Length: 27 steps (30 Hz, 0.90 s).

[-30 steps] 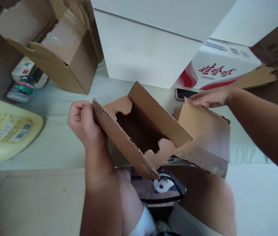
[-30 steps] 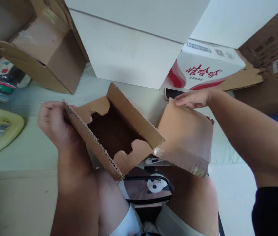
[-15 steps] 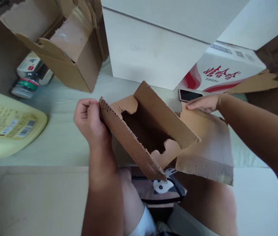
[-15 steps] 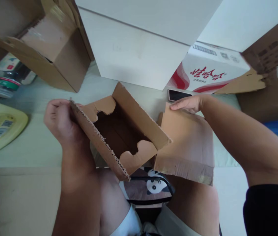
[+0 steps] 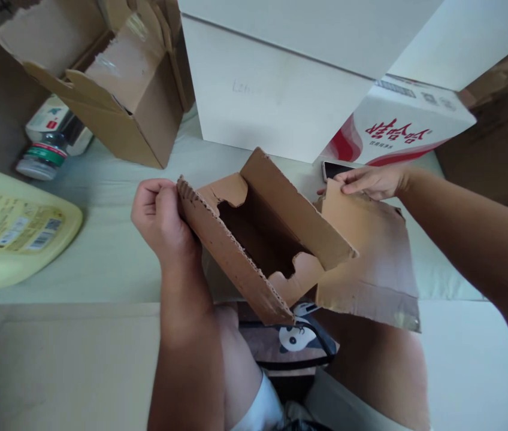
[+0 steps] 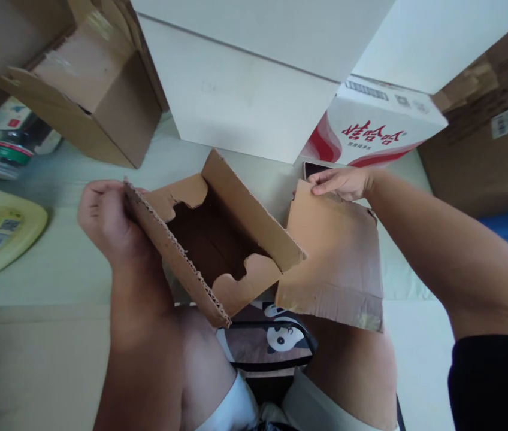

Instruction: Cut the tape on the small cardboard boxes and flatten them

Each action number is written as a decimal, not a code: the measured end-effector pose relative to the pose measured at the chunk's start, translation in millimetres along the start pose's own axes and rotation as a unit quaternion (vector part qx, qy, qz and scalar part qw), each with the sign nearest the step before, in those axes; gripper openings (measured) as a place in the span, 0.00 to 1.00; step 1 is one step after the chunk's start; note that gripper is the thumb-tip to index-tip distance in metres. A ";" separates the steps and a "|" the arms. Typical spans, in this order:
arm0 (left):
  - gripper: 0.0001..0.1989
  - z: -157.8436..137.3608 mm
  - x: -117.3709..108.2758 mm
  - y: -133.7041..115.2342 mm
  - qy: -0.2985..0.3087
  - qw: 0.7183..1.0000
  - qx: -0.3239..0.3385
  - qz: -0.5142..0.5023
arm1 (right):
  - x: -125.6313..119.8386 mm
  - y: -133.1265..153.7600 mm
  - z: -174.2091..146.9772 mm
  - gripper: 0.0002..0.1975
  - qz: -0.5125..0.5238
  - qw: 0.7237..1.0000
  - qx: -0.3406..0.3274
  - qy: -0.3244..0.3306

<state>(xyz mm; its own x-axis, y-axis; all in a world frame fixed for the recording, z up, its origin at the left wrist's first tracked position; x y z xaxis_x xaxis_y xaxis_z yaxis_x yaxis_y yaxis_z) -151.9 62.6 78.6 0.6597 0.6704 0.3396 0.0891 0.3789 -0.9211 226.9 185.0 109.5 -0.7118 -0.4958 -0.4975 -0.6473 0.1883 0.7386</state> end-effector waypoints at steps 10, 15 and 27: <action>0.07 2.6 0.3 2.8 0.009 1.000 -0.001 0.008 | 75.2 -1.1 0.8 0.06 -0.343 0.922 -0.154 -0.093; 0.07 3.4 -2.7 4.2 0.022 0.999 0.012 0.021 | 101.5 -11.1 -5.2 0.10 -0.424 0.858 -0.222 -0.187; 0.06 6.5 -4.6 1.1 0.023 0.999 0.048 0.003 | 27.2 -110.0 -131.8 0.24 -0.266 0.896 -0.002 -0.356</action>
<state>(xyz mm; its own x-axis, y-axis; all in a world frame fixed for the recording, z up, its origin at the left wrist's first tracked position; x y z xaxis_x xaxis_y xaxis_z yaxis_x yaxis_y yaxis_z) -159.7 64.0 77.3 0.6937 0.6435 0.3237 0.0151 0.4363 -0.8997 314.6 39.0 74.6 -0.2978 0.1524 -0.9424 -0.9465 0.0813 0.3122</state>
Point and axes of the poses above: each hand's wrist, its own z-axis towards the middle knuckle, its own x-axis out of the palm, y = z × x, the point moved 4 cm from there along z, towards the middle knuckle, and after that the axes turned 3 degrees about y, right-handed, at the moved point
